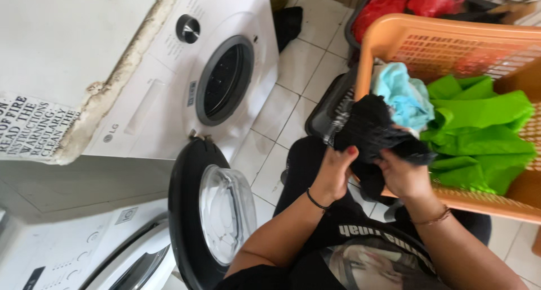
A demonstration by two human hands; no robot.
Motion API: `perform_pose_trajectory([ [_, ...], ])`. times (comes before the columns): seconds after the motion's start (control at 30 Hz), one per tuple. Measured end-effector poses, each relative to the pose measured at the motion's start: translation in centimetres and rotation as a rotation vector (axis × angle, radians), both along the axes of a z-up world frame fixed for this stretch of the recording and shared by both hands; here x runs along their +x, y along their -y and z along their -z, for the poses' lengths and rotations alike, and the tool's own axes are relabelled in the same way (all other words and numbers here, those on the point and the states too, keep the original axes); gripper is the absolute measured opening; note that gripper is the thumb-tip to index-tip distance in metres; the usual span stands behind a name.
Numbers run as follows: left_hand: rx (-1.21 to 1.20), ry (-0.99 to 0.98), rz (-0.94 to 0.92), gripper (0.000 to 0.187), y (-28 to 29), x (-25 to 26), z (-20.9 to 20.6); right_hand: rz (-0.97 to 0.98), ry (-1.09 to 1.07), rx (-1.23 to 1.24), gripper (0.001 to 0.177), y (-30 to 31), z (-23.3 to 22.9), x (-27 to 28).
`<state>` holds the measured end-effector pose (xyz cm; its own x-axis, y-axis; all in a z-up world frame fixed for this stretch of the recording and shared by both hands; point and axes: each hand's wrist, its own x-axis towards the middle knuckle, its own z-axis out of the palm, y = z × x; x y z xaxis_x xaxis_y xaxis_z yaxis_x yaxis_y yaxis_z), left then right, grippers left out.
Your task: The person takes various items of clothing from a laundry basket by hand, including a pair of dark pants and a light-colored shirt, and places them one by one into the drum of a front-loading washing machine.
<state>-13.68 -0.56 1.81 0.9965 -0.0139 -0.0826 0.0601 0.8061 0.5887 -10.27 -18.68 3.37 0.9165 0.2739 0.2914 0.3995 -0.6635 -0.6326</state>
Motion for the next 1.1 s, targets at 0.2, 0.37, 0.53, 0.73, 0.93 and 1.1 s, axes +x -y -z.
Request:
perform_pose_trajectory([
  [0.2,0.038,-0.357,-0.372,0.047,-6.6,2.7,6.1,-0.296,-0.024,0.189,0.069,-5.2,-4.0,0.8],
  [0.37,-0.204,-0.508,-0.516,0.049,-12.9,4.7,9.4,-0.225,-0.118,-0.005,0.060,-4.9,-2.4,1.8],
  [0.53,-0.408,-0.605,-0.638,0.045,-15.5,5.9,21.0,-0.302,-0.054,-0.149,0.045,-4.2,0.0,1.1],
  [0.73,-0.390,-0.593,-0.727,0.029,-21.7,11.0,29.1,-0.292,-0.016,-0.199,0.041,-4.1,1.8,1.0],
  [0.93,-0.553,-0.244,-0.983,0.041,-32.0,16.4,25.0,-0.272,-0.048,-0.179,0.043,-3.6,2.4,0.7],
  [1.1,-0.367,-0.384,-0.773,0.048,-27.9,15.0,20.6,-0.261,-0.048,-0.180,0.042,-3.6,2.6,0.6],
])
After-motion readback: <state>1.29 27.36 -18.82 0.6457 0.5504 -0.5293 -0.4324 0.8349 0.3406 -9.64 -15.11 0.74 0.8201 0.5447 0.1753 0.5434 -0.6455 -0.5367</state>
